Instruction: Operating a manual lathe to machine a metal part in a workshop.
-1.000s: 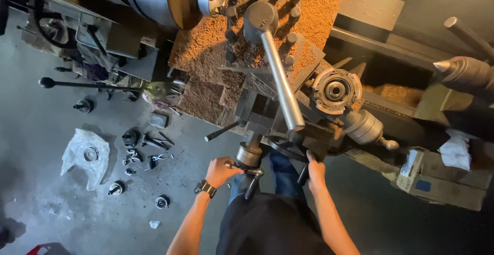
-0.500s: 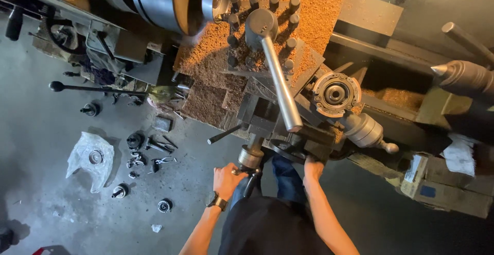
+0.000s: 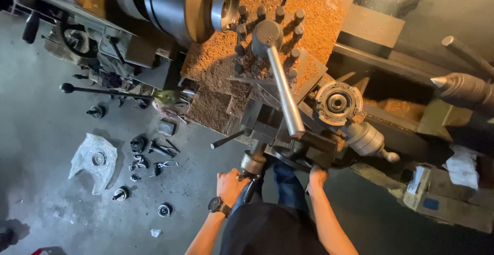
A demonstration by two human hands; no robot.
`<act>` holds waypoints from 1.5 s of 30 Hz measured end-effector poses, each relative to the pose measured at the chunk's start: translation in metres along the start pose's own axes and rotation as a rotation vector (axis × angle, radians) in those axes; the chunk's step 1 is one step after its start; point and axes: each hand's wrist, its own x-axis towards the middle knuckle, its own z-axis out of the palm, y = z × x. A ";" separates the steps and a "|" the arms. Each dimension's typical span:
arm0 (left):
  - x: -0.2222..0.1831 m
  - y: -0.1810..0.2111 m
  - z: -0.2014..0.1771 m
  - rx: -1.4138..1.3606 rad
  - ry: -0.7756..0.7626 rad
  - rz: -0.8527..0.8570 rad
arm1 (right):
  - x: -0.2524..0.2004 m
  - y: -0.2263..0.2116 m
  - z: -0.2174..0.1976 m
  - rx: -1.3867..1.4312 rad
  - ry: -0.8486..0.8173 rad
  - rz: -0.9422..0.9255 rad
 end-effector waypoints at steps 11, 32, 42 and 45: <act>-0.005 0.010 -0.006 -0.034 -0.018 -0.061 | 0.059 0.048 0.002 0.497 -0.167 0.133; 0.070 0.087 0.140 0.190 -0.196 0.754 | 0.081 0.048 -0.009 0.824 -0.532 0.366; 0.065 0.108 0.177 0.411 -0.021 0.754 | 0.111 0.093 0.004 0.851 -0.647 0.493; 0.054 0.126 0.158 0.433 -0.033 0.769 | 0.103 0.090 -0.003 0.574 -0.485 0.313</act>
